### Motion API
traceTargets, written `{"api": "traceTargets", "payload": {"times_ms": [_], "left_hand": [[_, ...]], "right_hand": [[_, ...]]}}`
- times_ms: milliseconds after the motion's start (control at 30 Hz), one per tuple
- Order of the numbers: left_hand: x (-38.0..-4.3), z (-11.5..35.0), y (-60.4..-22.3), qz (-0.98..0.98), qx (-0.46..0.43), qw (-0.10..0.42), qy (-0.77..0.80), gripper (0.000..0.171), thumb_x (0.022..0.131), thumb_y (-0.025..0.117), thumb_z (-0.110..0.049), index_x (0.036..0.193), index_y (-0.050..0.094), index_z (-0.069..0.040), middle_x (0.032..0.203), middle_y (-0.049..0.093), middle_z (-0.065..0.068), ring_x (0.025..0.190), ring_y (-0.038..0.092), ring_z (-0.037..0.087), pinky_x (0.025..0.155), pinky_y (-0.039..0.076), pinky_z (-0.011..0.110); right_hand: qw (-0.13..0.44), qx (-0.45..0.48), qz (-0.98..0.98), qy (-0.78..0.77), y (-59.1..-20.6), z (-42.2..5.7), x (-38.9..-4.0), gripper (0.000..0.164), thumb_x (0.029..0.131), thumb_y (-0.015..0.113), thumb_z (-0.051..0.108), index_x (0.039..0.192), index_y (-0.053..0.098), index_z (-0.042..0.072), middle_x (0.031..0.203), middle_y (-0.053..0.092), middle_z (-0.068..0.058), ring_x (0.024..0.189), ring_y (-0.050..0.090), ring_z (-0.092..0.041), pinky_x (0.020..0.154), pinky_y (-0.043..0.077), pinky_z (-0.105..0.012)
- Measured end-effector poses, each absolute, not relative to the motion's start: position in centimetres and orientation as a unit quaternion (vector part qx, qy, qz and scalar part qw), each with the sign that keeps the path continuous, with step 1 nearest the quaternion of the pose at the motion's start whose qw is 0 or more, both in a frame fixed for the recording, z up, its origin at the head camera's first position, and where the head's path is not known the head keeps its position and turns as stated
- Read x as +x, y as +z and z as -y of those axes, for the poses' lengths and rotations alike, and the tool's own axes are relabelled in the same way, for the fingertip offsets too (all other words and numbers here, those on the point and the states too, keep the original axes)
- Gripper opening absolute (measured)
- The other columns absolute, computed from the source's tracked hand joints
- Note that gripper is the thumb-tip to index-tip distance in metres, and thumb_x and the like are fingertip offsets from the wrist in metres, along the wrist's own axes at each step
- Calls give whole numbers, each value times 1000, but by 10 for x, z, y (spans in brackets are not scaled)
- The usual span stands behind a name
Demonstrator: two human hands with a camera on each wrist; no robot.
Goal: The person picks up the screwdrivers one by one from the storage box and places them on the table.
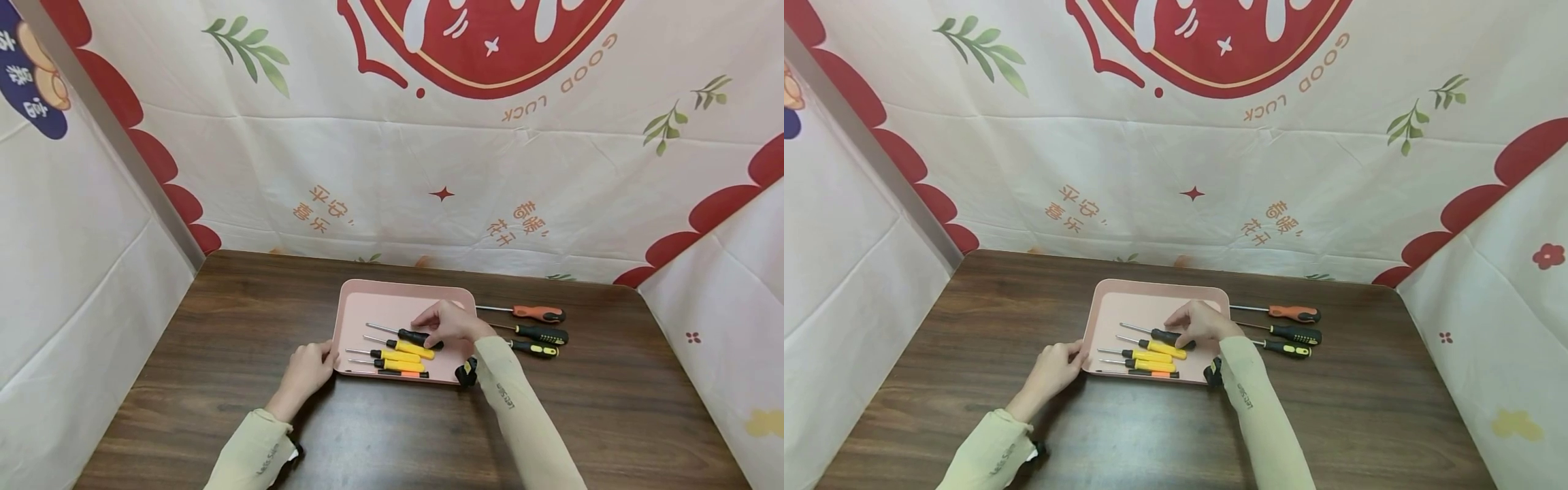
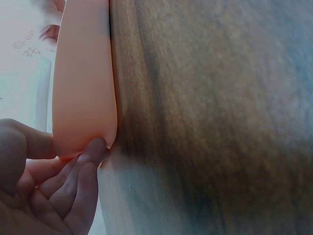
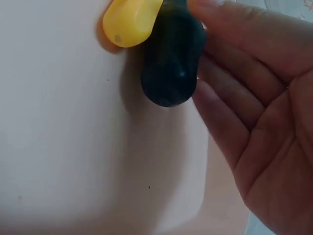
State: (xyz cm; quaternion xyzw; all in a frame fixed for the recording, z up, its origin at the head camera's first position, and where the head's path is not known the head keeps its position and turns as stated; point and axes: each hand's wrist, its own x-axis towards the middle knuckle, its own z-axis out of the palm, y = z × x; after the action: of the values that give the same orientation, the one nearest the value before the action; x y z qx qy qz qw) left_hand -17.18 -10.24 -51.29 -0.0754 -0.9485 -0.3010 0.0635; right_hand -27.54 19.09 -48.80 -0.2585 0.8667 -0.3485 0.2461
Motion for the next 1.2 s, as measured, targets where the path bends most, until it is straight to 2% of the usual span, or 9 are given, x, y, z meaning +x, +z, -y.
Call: {"api": "traceTargets", "payload": {"times_ms": [167,400,600,867,1200], "left_hand": [[-172,102,-514,949,-73,64,-301,15,83,59,-15,92,70,-8,81,68,12,70,63,32,60,46,46],[-172,102,-513,948,-72,64,-302,16,83,59,-15,92,70,-7,82,68,13,71,63,33,61,46,46],[-173,102,-514,948,-72,63,-303,17,83,59,-15,94,71,-8,82,68,13,71,63,33,61,46,46],[-173,102,-515,948,-75,67,-302,19,83,59,-15,95,70,-7,84,68,15,73,63,34,62,46,47],[-172,102,-516,948,-75,68,-301,19,82,60,-13,98,70,-7,85,68,16,74,63,36,63,46,47]], "right_hand": [[257,-260,-866,-341,-490,-191,-276,39,66,78,5,104,69,4,102,67,-6,90,59,-14,79,47,-29],[266,-241,-881,-309,-491,-189,-275,38,64,78,2,101,70,8,96,68,-1,76,49,-12,67,39,-26],[263,-245,-886,-294,-491,-188,-276,34,66,77,0,98,72,10,92,68,1,75,50,-13,70,41,-27],[247,-277,-878,-303,-489,-192,-276,31,69,73,-3,99,71,5,95,69,-4,83,60,-11,77,49,-31],[231,-285,-871,-327,-493,-198,-278,30,68,73,-1,98,70,3,96,69,-8,84,63,-12,74,50,-28]]}}
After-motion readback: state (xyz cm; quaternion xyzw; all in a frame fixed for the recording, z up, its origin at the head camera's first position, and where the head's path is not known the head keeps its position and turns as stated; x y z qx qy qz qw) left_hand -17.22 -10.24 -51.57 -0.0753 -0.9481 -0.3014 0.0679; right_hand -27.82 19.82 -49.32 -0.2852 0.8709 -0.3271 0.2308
